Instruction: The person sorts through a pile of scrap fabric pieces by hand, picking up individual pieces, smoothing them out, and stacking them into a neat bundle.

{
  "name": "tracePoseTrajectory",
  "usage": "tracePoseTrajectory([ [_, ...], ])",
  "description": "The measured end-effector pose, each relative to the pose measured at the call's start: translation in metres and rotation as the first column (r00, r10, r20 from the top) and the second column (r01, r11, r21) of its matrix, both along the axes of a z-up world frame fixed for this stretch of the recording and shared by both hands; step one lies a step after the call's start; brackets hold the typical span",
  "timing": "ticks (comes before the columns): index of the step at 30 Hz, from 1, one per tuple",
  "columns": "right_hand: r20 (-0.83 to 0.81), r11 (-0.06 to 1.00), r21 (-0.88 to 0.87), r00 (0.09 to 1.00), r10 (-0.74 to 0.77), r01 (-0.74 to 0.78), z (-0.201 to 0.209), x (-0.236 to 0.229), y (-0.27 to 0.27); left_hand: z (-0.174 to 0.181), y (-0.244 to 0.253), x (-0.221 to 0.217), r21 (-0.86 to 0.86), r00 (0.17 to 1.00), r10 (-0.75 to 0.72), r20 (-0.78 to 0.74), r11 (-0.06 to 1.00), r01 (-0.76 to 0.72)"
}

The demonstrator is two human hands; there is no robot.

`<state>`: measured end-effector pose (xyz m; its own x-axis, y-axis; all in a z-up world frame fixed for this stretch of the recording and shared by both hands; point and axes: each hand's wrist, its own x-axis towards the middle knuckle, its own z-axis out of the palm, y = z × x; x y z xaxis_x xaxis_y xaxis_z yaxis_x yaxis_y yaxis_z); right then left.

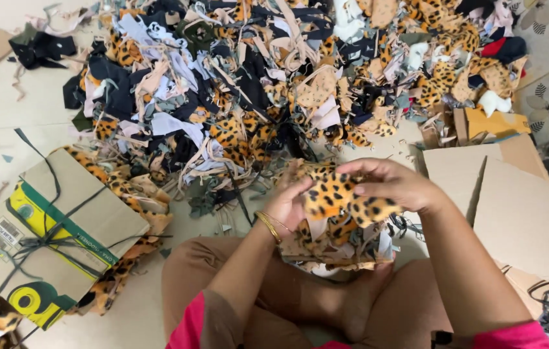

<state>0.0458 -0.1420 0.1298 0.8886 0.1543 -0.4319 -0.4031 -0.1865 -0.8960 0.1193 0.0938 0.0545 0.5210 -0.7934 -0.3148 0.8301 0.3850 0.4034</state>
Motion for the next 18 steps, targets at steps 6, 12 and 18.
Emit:
tracePoseTrajectory([
  [6, 0.058, 0.998, -0.025, 0.996, 0.062, -0.061, -0.059, -0.017, -0.032, -0.086, -0.013, 0.013, 0.455, 0.888, -0.115, 0.444, 0.883, -0.114],
  [12, 0.006, 0.998, 0.056, 1.000, 0.028, -0.028, -0.049, -0.022, -0.034, -0.028, -0.038, 0.001, 0.662, 0.274, -0.608, 0.745, 0.621, -0.420],
  [18, 0.015, 0.982, 0.180, 0.998, 0.054, -0.055, -0.035, -0.033, -0.059, -0.012, -0.058, 0.025, 0.732, 0.262, -0.690, 0.675, 0.672, -0.117],
])
